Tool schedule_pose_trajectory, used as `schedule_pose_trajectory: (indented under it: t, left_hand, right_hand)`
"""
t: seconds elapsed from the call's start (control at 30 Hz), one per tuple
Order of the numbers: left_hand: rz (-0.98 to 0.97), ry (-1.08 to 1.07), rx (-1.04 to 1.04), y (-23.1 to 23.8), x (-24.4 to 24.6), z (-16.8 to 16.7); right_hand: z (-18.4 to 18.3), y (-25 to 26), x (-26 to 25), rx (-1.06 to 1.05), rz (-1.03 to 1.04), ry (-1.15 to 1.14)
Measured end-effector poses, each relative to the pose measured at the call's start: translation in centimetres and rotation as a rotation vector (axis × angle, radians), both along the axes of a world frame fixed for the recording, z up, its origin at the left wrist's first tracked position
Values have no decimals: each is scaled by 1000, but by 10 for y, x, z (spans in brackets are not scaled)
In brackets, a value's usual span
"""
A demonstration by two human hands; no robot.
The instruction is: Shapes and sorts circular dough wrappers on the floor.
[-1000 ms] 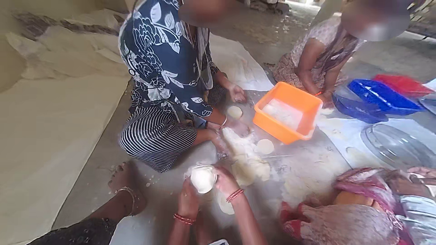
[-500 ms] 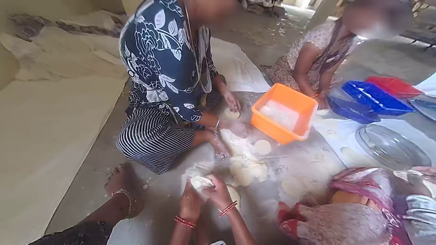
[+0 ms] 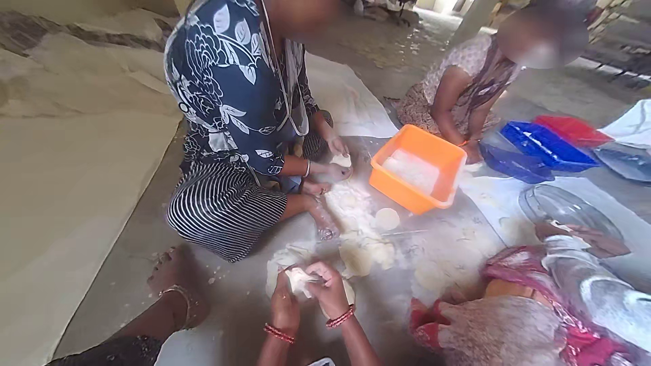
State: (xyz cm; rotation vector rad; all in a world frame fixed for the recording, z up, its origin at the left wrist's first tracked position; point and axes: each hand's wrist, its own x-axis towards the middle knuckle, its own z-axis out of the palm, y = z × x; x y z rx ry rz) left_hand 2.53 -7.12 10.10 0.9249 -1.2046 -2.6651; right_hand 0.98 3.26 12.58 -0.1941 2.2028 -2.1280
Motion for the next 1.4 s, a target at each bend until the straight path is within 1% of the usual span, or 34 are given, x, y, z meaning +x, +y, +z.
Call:
schedule_pose_trajectory:
  t: [0.03,0.13,0.17,0.2,0.27,0.3,0.33,0.4,0.43,0.47,0.57,0.63,0.67,0.73,0.77,0.8,0.87,0.97,1.1,1.17,1.23,1.3,1.4]
  left_hand:
    - [-2,3,-2,-1,0,0]
    - [15,-7,1,1,0,3]
    - [26,-10,-11,1,-1,4]
    - [38,-8,-25,1,-1,3]
    - [49,-26,-74,-2,0,3]
    - [37,-45,-86,-3,2,4]
    - [12,-47,-94,-3,2,4]
    - [-47,-9,-129,-3,2,-1]
    - [-83,7,-161,-3,3,-2]
    - [-144,46,-188,-4,3,-4]
    - [-359,180,-269,-12,4,-6]
    - [-461,237,-264,-16,3,-4]
    - [-468,247,-255,-16,2,-2]
    - [-408,220,-230,-13,2,3]
    - [-365,196,-215,-10,2,4]
    - [-326,172,-210,-8,1,4]
    - [-286,138,-219,-6,1,0]
    - [-309,94,-182,-8,2,-2]
    - [-410,83,54,-19,2,5]
    - [-464,87,135,-23,3,8]
    - [-479,79,143,-22,5,8]
    - [-478,62,106,-20,5,8]
    - [-529,67,-19,-19,5,6]
  right_hand:
    - [0,0,0,5,0,-19]
    - [4,2,-2,265,89,-141]
    - [5,1,0,277,81,-139]
    - [5,1,2,223,43,-103]
    - [1,1,6,38,-39,-30]
    - [-1,2,6,7,-50,-35]
    - [-1,6,5,69,-32,-70]
    - [3,11,3,286,22,-155]
    - [4,13,3,329,20,-165]
    - [5,16,2,325,3,-157]
    - [5,27,0,225,-57,-138]
    - [3,33,-2,114,-84,-155]
    - [2,34,-2,11,-117,-192]
    - [0,34,2,-208,-180,-333]
    - [1,33,5,-258,-189,-405]
    - [0,33,7,-258,-180,-453]
    - [-2,32,9,-185,-164,-473]
    - [1,31,8,-56,-190,-357]
    - [13,40,-4,104,-130,-228]
    - [21,43,-12,283,-79,-196]
    - [28,43,-19,509,-30,-172]
    - [32,42,-27,670,67,-150]
    - [34,42,-34,751,234,-42]
